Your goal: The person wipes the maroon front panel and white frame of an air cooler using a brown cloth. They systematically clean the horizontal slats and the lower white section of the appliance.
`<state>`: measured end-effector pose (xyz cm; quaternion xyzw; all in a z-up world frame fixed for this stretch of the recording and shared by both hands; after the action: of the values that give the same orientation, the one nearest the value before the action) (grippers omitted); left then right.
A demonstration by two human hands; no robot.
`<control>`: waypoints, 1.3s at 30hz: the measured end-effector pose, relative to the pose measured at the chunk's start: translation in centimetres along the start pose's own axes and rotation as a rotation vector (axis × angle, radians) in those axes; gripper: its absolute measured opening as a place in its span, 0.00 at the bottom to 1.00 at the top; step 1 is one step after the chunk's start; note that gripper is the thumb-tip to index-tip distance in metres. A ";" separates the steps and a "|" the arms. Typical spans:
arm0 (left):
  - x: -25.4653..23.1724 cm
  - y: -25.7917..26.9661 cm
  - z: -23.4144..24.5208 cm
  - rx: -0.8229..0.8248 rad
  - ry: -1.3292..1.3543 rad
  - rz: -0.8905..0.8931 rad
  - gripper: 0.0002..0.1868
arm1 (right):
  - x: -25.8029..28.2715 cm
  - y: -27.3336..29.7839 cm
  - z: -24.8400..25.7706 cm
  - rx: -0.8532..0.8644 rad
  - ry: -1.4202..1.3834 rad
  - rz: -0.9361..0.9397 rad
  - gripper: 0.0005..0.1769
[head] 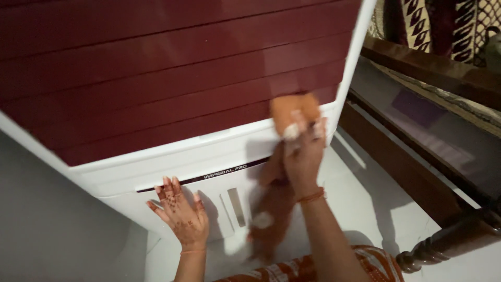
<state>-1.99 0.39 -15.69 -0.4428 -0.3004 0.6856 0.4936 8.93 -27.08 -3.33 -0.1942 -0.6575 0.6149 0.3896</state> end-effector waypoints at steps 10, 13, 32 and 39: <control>0.9 0.3 -1.4 -0.083 0.027 -0.057 0.32 | 2.7 2.7 -3.2 -0.014 -0.154 -0.258 0.30; 1.7 0.5 -2.1 -0.087 -0.053 -0.064 0.32 | 6.4 7.2 -7.7 0.278 -0.714 -1.208 0.22; 0.7 -5.4 0.4 0.003 -0.052 0.303 0.71 | 2.9 5.1 -2.1 0.052 -0.041 0.004 0.29; 0.8 -5.7 -0.2 -0.021 -0.106 0.297 0.76 | -2.4 0.8 -0.7 -0.171 -0.282 -0.419 0.33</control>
<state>0.45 3.04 -11.19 -0.4505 -0.2645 0.7703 0.3657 10.80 -28.28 -4.77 0.0014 -0.7807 0.4841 0.3951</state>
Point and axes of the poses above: each hand's wrist, its own y-axis away from the middle knuckle, its own z-axis out of the back of the hand, x = y × z, the point moved 5 cm from there along -y, towards the middle knuckle, and after that the axes turned 6 degrees about -x, right-handed, at the moved point
